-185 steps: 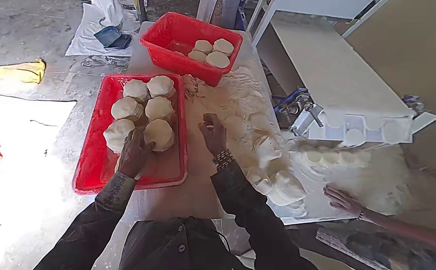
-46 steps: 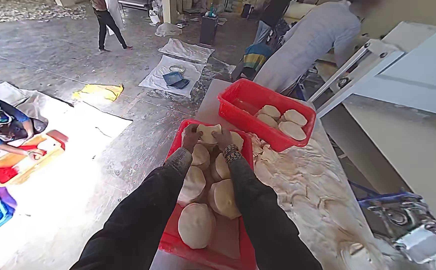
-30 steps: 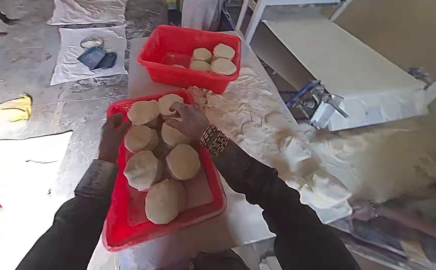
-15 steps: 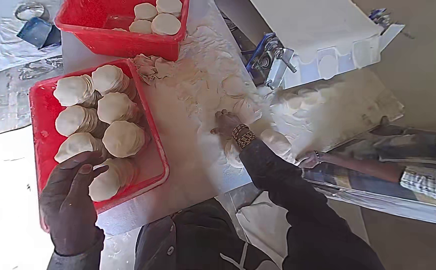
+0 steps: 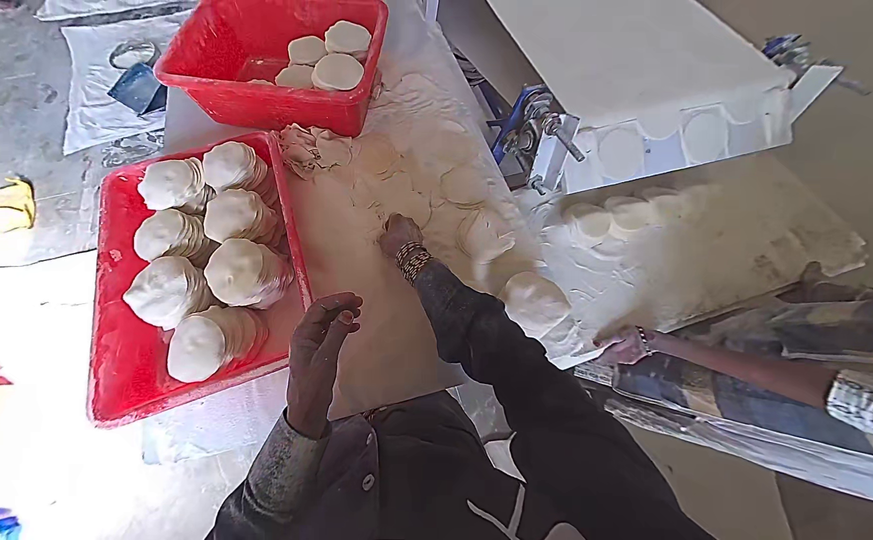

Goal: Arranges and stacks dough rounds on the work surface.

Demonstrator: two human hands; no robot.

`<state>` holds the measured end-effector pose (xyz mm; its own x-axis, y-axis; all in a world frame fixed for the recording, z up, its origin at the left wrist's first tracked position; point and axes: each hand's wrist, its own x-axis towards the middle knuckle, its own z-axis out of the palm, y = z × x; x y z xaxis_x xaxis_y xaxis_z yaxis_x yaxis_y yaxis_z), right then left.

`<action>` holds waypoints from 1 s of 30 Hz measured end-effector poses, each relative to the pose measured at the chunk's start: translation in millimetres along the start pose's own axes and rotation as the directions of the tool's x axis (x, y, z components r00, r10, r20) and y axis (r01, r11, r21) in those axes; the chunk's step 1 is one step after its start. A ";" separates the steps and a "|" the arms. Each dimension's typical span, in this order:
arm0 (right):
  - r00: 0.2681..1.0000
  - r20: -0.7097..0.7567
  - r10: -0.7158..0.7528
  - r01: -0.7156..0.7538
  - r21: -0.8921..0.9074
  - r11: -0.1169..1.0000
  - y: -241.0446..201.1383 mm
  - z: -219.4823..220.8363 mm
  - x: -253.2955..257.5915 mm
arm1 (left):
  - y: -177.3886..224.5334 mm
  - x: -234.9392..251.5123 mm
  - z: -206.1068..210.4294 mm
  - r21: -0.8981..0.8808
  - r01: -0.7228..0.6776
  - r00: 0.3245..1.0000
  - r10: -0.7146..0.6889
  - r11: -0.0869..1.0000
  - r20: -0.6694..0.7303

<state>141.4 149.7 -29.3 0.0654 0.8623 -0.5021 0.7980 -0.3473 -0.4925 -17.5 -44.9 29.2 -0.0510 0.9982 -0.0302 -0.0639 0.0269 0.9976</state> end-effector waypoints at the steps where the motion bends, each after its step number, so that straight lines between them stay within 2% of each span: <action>1: 0.998 0.038 -0.045 0.043 0.061 0.997 3.3 -1.7 6.2 | -2.9 0.0 2.0 -0.007 0.014 1.000 -0.014 1.000 -0.001; 3: 0.983 0.071 -0.167 0.142 0.278 0.950 7.7 -8.9 11.3 | -8.2 -1.7 3.2 -0.020 0.044 0.999 -0.044 0.999 -0.023; 5: 0.947 0.040 -0.318 0.244 0.552 0.797 9.9 -19.8 15.3 | -14.9 -4.5 4.5 -0.035 0.076 0.996 -0.077 0.997 -0.051; 6: 0.935 0.044 -0.352 0.257 0.600 0.757 11.0 -29.5 16.9 | -19.1 -6.8 6.0 -0.053 0.099 0.993 -0.101 0.994 -0.057; 7: 0.937 0.042 -0.348 0.265 0.563 0.783 14.2 -39.8 20.1 | -22.6 -9.3 8.1 -0.060 0.123 0.990 -0.126 0.991 -0.056; 8: 0.951 0.010 -0.309 0.273 0.441 0.855 19.7 -48.2 27.1 | -24.8 -11.3 10.4 -0.058 0.143 0.988 -0.145 0.988 -0.050; 10: 0.982 -0.058 -0.179 0.184 0.100 0.978 29.1 -59.1 44.0 | -26.6 -13.5 15.7 -0.037 0.167 0.985 -0.168 0.985 -0.030; 11: 0.991 -0.062 -0.120 0.117 -0.046 0.992 30.8 -60.8 50.1 | -27.2 -14.6 18.3 -0.031 0.180 0.983 -0.180 0.983 -0.017; 13: 0.997 -0.051 -0.065 0.055 -0.182 0.982 28.0 -59.3 58.1 | -29.7 -15.4 22.8 -0.012 0.201 0.980 -0.201 0.979 0.005; 17: 0.999 0.030 0.028 -0.023 -0.158 0.987 11.7 -59.9 63.9 | -36.5 -15.0 23.5 0.023 0.217 0.976 -0.217 0.976 0.022; 19: 0.995 0.095 0.017 -0.008 -0.103 0.995 9.3 -62.0 72.4 | -37.8 -14.9 20.1 0.036 0.220 0.975 -0.221 0.975 0.010; 22: 0.967 0.203 -0.152 0.148 0.034 0.988 5.8 -67.2 72.0 | -38.8 -15.9 14.4 0.031 0.234 0.972 -0.233 0.972 -0.016; 25: 0.923 0.238 -0.303 0.195 0.390 0.900 -0.7 -76.6 47.2 | -39.0 -12.4 7.8 0.011 0.236 0.971 -0.236 0.972 -0.030; 26: 0.926 0.215 -0.311 0.229 0.337 0.913 1.7 -77.5 44.8 | -39.5 -10.9 6.6 0.009 0.238 0.971 -0.238 0.971 -0.029; 28: 0.958 0.176 -0.225 0.241 -0.074 0.968 3.1 -81.3 42.8 | -41.4 -7.0 5.6 0.017 0.241 0.971 -0.240 0.970 -0.010; 29: 0.966 0.160 -0.203 0.228 -0.161 0.960 1.7 -82.7 38.9 | -42.3 -3.1 5.3 0.023 0.238 0.971 -0.238 0.971 0.006; 30: 0.959 0.168 -0.226 0.252 -0.147 0.957 -1.8 -87.2 29.7 | -42.6 2.8 6.5 0.020 0.238 0.971 -0.239 0.971 0.019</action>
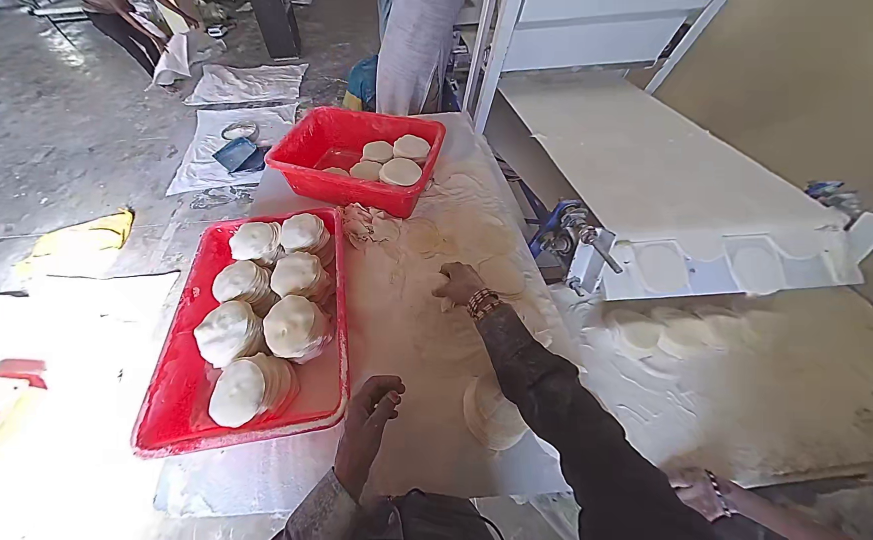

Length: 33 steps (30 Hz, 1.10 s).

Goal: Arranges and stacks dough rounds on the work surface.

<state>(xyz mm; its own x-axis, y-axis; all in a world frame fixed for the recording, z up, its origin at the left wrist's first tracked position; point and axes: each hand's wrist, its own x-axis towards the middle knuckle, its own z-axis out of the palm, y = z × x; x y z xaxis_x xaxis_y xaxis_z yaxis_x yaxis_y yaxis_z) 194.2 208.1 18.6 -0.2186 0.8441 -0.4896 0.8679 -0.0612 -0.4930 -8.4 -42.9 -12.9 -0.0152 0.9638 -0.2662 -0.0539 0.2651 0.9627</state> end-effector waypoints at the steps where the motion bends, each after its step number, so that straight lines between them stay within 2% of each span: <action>1: 0.998 0.011 -0.068 0.067 0.050 0.996 -6.4 -3.5 -12.0 | 1.8 6.3 2.7 -0.028 0.014 1.000 -0.014 1.000 0.006; 4: 0.941 -0.006 -0.339 0.324 0.310 0.894 -30.6 1.8 -53.1 | 6.3 28.7 10.9 -0.311 0.136 0.986 -0.158 0.941 -0.047; 6: 0.902 -0.034 -0.430 0.387 0.501 0.774 -47.3 11.6 -84.8 | 9.8 42.6 19.3 -0.594 0.106 0.974 -0.205 0.798 -0.101; 8: 0.899 -0.052 -0.434 0.377 0.596 0.709 -53.1 29.9 -106.5 | 12.6 44.0 26.1 -0.803 -0.010 0.984 -0.137 0.595 -0.114; 10: 0.929 -0.058 -0.365 0.346 0.488 0.802 -47.8 49.1 -113.3 | 19.1 41.8 28.3 -0.923 0.014 0.995 -0.092 0.385 -0.023; 11: 0.948 -0.051 -0.315 0.310 0.387 0.869 -45.0 55.1 -117.5 | 21.7 39.4 28.4 -0.934 0.056 0.995 -0.096 0.354 0.023; 13: 0.971 -0.033 -0.237 0.238 0.250 0.938 -43.3 59.4 -133.8 | 27.0 29.6 31.8 -0.897 0.150 0.979 -0.192 0.416 0.075; 16: 0.978 -0.061 -0.201 0.210 0.270 0.940 -25.4 61.0 -156.1 | 29.8 13.3 39.4 -0.704 0.304 0.915 -0.403 0.642 0.028; 19: 0.961 -0.261 -0.089 0.185 0.370 0.910 12.6 50.3 -180.5 | 25.7 3.9 38.4 -0.525 0.332 0.912 -0.409 0.783 -0.034; 21: 0.922 -0.385 0.035 0.107 0.341 0.934 40.2 42.0 -198.9 | 24.9 0.0 32.8 -0.425 0.314 0.918 -0.387 0.849 -0.093; 23: 0.924 -0.357 0.138 -0.055 0.233 0.971 62.9 38.4 -208.4 | 22.9 -0.7 29.2 -0.350 0.300 0.923 -0.363 0.888 -0.130; 26: 0.964 -0.110 0.240 -0.237 0.043 0.971 81.5 49.6 -199.4 | 20.2 -1.2 28.3 -0.317 0.307 0.923 -0.362 0.897 -0.130; 28: 0.957 -0.023 0.290 -0.291 -0.038 0.956 83.3 58.9 -187.9 | 20.1 -2.6 29.0 -0.318 0.316 0.925 -0.365 0.894 -0.108; 30: 0.946 -0.017 0.324 -0.325 -0.067 0.943 78.8 60.7 -182.2 | 19.6 -5.3 29.9 -0.321 0.313 0.927 -0.362 0.894 -0.104; 33: 0.940 -0.122 0.319 -0.326 -0.042 0.944 75.7 61.3 -181.5 | 15.5 -9.2 28.4 -0.326 0.311 0.924 -0.364 0.893 -0.115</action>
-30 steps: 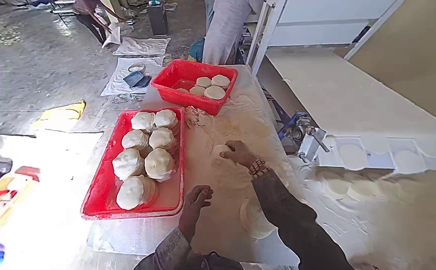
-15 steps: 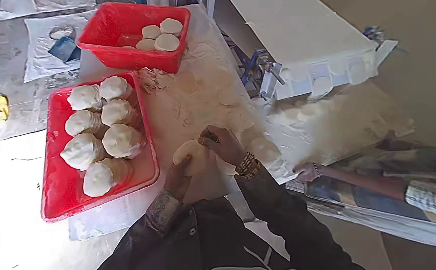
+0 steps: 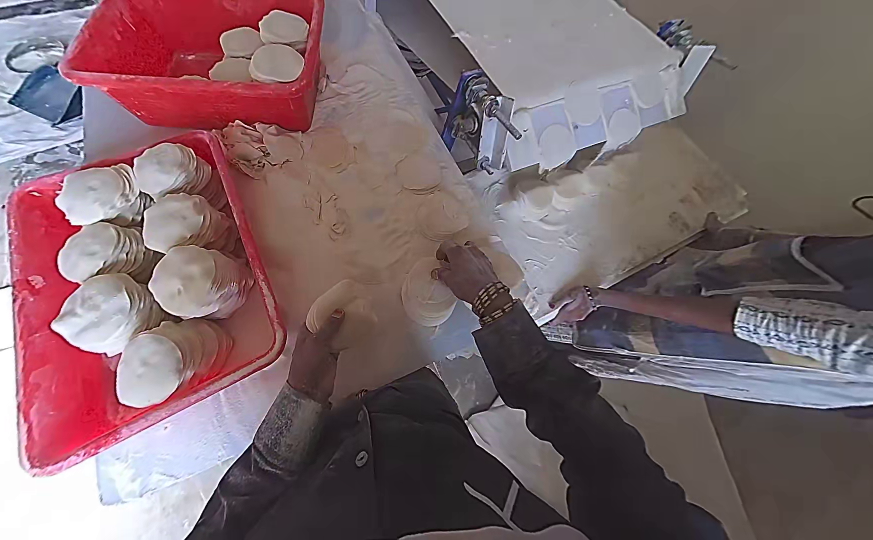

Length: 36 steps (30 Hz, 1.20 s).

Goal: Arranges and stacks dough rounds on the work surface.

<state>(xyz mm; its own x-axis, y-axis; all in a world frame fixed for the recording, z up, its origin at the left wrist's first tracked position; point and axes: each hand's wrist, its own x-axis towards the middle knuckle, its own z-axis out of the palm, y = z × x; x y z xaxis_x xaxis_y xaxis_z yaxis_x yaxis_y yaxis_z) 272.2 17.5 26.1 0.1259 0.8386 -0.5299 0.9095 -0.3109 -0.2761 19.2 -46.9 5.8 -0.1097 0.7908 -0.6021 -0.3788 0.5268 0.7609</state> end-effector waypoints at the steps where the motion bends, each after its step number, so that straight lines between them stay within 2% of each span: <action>1: 0.999 -0.045 -0.023 0.024 0.004 1.000 1.0 0.9 -0.4 | -1.1 -0.3 -1.4 -0.002 0.004 1.000 -0.004 1.000 -0.010; 4: 0.979 -0.107 -0.176 0.176 -0.012 0.984 7.4 6.7 -1.7 | -2.8 -1.9 -6.7 0.001 0.009 1.000 -0.009 1.000 -0.027; 9: 0.947 -0.056 -0.316 0.311 -0.090 0.946 2.9 10.3 9.3 | -5.0 -5.4 -8.7 0.027 0.011 1.000 -0.012 1.000 0.027; 12: 0.950 0.012 -0.312 0.309 -0.195 0.931 -8.6 3.2 13.6 | -5.0 -6.8 -5.8 0.036 -0.001 0.998 -0.001 0.999 0.062; 17: 0.936 0.207 -0.284 0.322 -0.186 0.928 -18.3 -6.2 11.7 | -3.1 -10.2 -8.0 0.023 0.013 0.999 -0.014 1.000 0.041; 25: 0.906 0.304 -0.294 0.381 -0.284 0.880 -20.8 -19.8 13.2 | -1.4 -5.4 -16.0 -0.038 0.011 1.000 -0.009 0.999 0.028; 29: 0.863 0.421 -0.277 0.438 -0.355 0.826 -35.7 -41.5 22.3 | -4.6 -2.0 -22.9 -0.048 0.007 1.000 -0.005 0.999 0.029; 31: 0.836 0.453 -0.309 0.482 -0.335 0.810 -47.7 -57.0 31.8 | -4.1 -1.1 -25.4 -0.051 0.009 0.999 -0.007 0.999 0.038; 33: 0.833 0.340 -0.436 0.509 -0.162 0.846 -57.1 -78.4 34.1 | -5.0 -1.1 -26.1 -0.053 -0.003 0.999 0.005 0.999 0.048; 35: 0.848 -0.030 -0.528 0.526 0.153 0.836 -61.7 -90.5 31.1 | -4.0 -2.7 -25.4 -0.055 -0.012 0.998 0.016 0.998 0.061; 36: 0.851 -0.180 -0.494 0.525 0.230 0.820 -63.9 -91.9 30.8 | -2.6 -3.7 -24.5 -0.045 -0.017 0.998 0.020 0.999 0.060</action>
<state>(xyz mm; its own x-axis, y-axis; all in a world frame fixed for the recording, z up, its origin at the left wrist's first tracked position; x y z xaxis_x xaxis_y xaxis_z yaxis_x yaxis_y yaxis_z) 254.4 104.3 101.1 -0.2707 0.9475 -0.1701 0.7204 0.0822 -0.6887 -1.9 -58.8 0.1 -0.0623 0.8183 -0.5714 -0.4179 0.4985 0.7595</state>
